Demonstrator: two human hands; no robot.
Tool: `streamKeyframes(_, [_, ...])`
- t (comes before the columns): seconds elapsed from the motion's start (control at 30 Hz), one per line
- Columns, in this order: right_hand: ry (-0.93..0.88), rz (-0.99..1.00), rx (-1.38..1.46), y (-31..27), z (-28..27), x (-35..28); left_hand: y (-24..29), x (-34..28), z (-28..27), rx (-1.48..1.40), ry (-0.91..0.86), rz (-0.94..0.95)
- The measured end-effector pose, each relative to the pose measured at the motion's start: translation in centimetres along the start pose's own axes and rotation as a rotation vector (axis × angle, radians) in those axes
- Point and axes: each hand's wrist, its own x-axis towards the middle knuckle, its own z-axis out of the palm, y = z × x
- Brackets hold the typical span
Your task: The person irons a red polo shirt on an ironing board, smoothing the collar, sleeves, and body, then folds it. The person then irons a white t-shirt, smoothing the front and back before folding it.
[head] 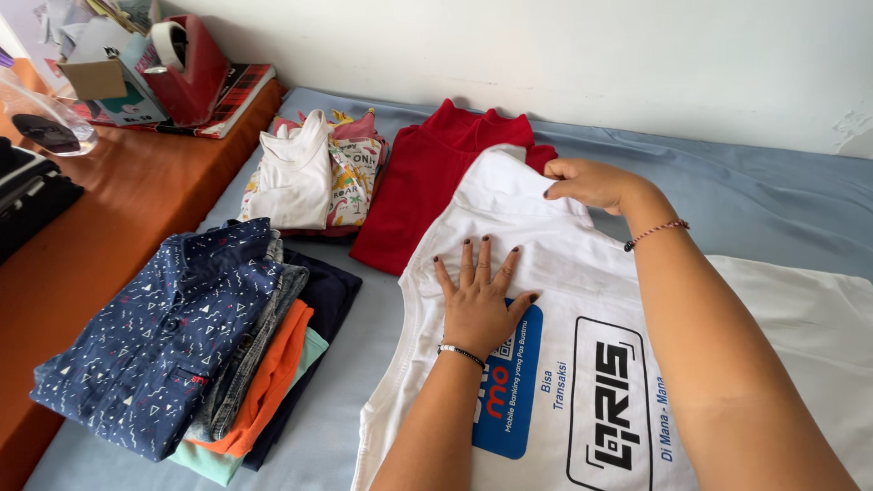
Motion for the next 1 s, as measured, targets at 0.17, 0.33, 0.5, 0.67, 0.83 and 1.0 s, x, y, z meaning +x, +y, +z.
streamKeyframes(0.17, [0.004,-0.166,0.24,0.5,0.9,0.1,0.0,0.1,0.1,-0.004,0.024,0.012])
streamKeyframes(0.33, [-0.285,-0.141,0.307,-0.1,2.9,1.5,-0.1,0.1,0.1,-0.015,-0.011,-0.006])
streamKeyframes(0.5, [-0.159,-0.233,0.264,-0.9,3.3,3.4,-0.2,-0.1,0.7,-0.025,0.072,0.021])
streamKeyframes(0.67, [0.875,-0.584,-0.438,-0.9,2.6,4.2,-0.3,-0.3,0.9,-0.026,0.12,0.019])
streamKeyframes(0.83, [0.72,-0.366,-0.515,1.3,2.8,1.9,-0.2,0.0,0.2,-0.035,0.1,0.015])
streamKeyframes(1.0, [0.536,-0.13,-0.493,4.4,4.9,-1.4,-0.1,-0.2,-0.4,-0.039,0.069,0.008])
